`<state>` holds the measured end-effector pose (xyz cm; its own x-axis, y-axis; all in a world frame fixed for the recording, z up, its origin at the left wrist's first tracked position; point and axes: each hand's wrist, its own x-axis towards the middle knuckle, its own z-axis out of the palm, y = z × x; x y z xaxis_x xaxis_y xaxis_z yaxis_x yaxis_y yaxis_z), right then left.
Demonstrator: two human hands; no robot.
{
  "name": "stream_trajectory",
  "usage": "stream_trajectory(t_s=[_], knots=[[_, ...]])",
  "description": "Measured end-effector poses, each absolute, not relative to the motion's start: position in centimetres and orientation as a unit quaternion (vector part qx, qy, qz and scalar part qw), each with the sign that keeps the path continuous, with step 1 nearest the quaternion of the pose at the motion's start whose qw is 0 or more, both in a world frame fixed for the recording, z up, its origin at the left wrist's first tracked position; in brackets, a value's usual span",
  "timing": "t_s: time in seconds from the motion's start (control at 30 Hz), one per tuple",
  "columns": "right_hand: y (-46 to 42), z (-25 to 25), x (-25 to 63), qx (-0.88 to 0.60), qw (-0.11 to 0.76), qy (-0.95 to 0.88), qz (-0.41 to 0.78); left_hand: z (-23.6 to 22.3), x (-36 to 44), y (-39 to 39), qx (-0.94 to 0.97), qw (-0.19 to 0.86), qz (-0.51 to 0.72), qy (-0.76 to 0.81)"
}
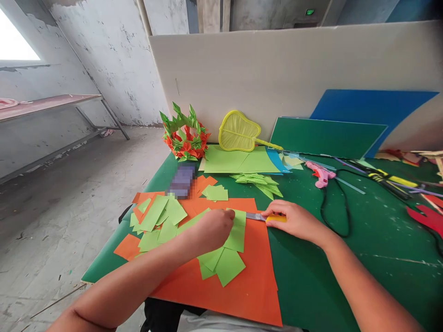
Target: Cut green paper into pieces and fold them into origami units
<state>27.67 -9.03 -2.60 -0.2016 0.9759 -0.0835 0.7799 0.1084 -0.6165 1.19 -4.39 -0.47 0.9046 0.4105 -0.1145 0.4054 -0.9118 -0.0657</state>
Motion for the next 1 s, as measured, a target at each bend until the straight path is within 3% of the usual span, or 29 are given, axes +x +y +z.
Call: stream_trajectory(t_s=[0.13, 0.43, 0.7, 0.87, 1.0], knots=[[-8.9, -2.8, 27.9, -0.601, 0.180, -0.731, 0.268, -0.3, 1.1, -4.7, -0.975, 0.092, 0.123, -0.162], [-8.4, -3.6, 28.8, -0.600, 0.187, -0.733, 0.259, -1.0, 0.3, -4.5, -0.979, 0.141, 0.096, -0.110], [-8.3, -3.4, 28.7, -0.574, 0.197, -0.761, 0.231, -1.1, 0.0, -4.7, -0.982, 0.081, 0.101, -0.135], [-7.9, -3.3, 28.0, -0.561, 0.202, -0.778, 0.198, -1.7, -0.2, -4.5, -0.989, 0.004, 0.033, -0.146], [-7.5, -3.8, 27.6, -0.548, 0.208, -0.792, 0.170, -1.1, -0.1, -4.7, -0.987, 0.020, 0.071, -0.142]])
